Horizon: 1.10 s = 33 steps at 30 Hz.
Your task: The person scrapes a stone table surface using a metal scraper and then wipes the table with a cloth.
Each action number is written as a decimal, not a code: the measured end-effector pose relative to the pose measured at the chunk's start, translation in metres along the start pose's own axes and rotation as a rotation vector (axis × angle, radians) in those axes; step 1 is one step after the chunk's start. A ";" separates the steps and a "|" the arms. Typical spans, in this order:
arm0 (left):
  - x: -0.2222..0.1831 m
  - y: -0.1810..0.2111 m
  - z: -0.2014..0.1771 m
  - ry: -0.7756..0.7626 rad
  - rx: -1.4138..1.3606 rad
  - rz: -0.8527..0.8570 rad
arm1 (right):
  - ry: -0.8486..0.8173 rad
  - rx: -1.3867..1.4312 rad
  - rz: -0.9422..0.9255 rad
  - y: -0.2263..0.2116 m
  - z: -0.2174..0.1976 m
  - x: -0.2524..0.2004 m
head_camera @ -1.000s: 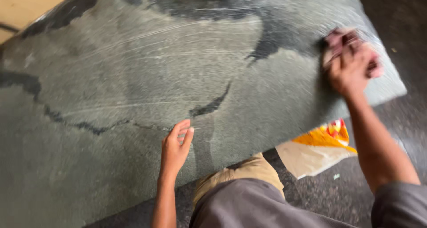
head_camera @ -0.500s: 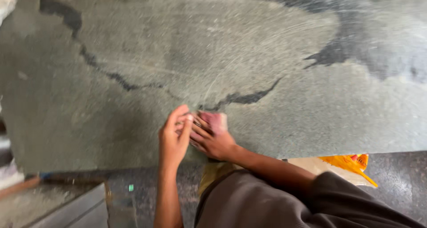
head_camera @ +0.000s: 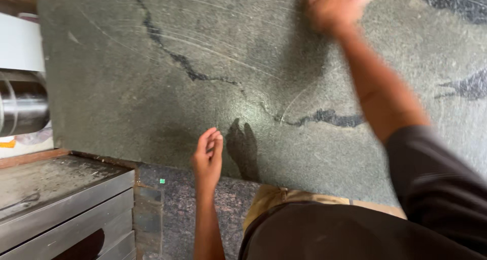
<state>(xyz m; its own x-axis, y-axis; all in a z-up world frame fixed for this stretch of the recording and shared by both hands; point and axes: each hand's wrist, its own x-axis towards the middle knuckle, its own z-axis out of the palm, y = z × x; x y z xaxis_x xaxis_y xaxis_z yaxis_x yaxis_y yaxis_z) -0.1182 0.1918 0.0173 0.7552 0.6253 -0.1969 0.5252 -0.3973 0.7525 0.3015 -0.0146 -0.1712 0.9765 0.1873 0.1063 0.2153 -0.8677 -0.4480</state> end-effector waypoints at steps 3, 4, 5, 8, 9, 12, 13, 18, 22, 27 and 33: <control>0.006 -0.010 -0.008 0.019 0.025 0.027 | 0.044 0.192 -0.416 -0.158 0.023 -0.088; 0.007 -0.020 -0.015 0.033 0.022 0.031 | 0.085 0.263 -0.586 -0.197 0.016 -0.136; 0.010 -0.034 -0.025 0.073 0.050 0.044 | 0.081 0.243 -0.752 -0.221 0.003 -0.190; 0.036 -0.086 -0.073 0.186 0.078 -0.017 | -0.577 -0.008 -1.093 -0.209 -0.031 -0.286; 0.042 -0.109 -0.092 0.226 0.078 -0.011 | -0.549 0.096 -1.070 -0.189 -0.037 -0.308; 0.065 -0.177 -0.153 0.327 0.196 0.028 | -0.500 0.180 -0.982 -0.114 -0.041 -0.304; 0.081 -0.200 -0.172 0.373 0.213 0.023 | -0.491 0.134 -0.911 -0.085 -0.046 -0.284; 0.151 -0.297 -0.267 0.541 0.323 0.012 | -0.465 -0.028 -0.193 -0.089 -0.035 -0.097; 0.225 -0.326 -0.328 0.680 0.512 0.220 | 0.152 -0.099 -0.068 -0.225 0.011 0.014; 0.281 -0.284 -0.344 0.607 0.417 0.362 | 0.040 -0.048 -0.423 -0.490 0.142 -0.043; 0.340 -0.234 -0.321 0.385 0.269 0.488 | -0.341 0.070 -0.852 -0.568 0.148 -0.230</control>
<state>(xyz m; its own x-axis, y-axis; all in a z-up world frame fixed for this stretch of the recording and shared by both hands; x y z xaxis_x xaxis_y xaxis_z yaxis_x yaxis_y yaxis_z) -0.1101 0.7131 -0.0236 0.7631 0.5064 0.4015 0.2762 -0.8173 0.5057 -0.0439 0.5037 -0.0730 0.4346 0.8858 0.1629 0.8524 -0.3462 -0.3918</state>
